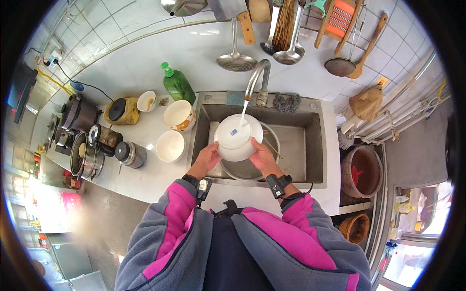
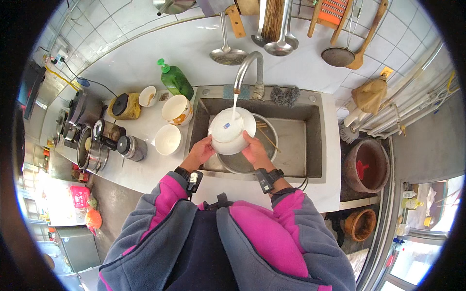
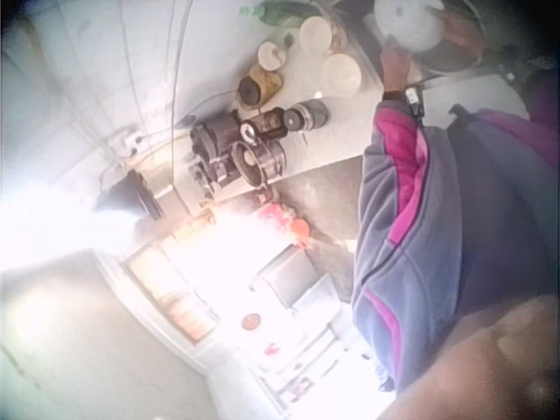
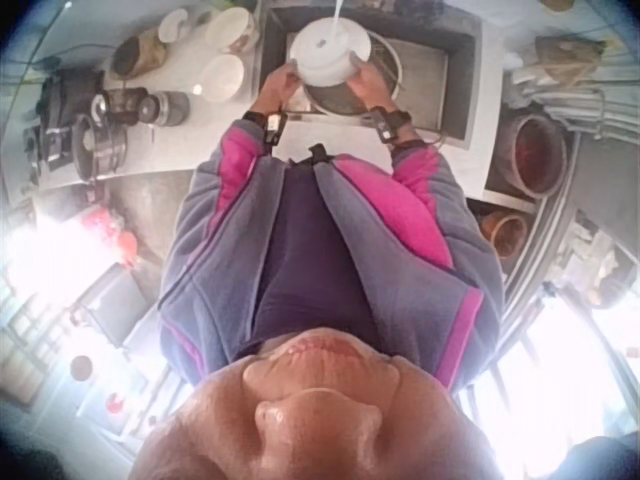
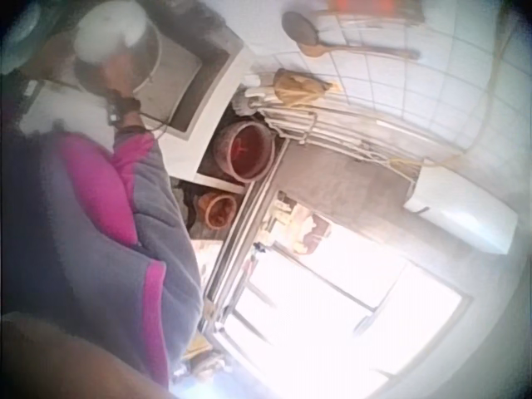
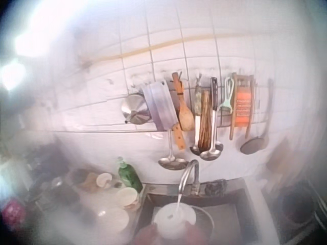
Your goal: The person washes a bowl, a plate, and chopsticks in a kitchen sink using a sponge and running water. The person scrubs each item, rinses it under the tap, and places the cleaned items on the countertop.
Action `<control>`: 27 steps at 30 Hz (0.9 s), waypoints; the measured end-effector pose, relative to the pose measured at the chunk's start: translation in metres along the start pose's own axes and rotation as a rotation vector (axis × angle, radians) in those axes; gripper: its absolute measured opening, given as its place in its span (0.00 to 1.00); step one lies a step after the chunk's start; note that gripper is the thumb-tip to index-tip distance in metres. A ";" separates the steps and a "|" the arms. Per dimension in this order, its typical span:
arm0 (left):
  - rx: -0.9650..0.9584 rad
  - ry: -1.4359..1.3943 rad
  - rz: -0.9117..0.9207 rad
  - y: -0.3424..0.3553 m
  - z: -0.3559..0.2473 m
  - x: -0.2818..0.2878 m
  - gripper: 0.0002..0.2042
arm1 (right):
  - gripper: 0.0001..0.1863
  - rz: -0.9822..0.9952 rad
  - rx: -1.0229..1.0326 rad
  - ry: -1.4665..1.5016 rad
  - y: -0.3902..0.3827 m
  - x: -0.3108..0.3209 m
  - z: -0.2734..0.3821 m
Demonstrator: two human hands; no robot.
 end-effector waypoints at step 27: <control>0.026 -0.064 0.000 0.038 -0.037 0.019 0.13 | 0.22 0.060 0.034 -0.180 0.062 -0.032 0.024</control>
Point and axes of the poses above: each hand's wrist, its own y-axis towards the middle knuckle, its own x-axis out of the back of the hand, z = x × y, the point moved 4 cm from there along y, towards the middle knuckle, and after that the axes turned 3 degrees about -y, right-handed, at the moved point
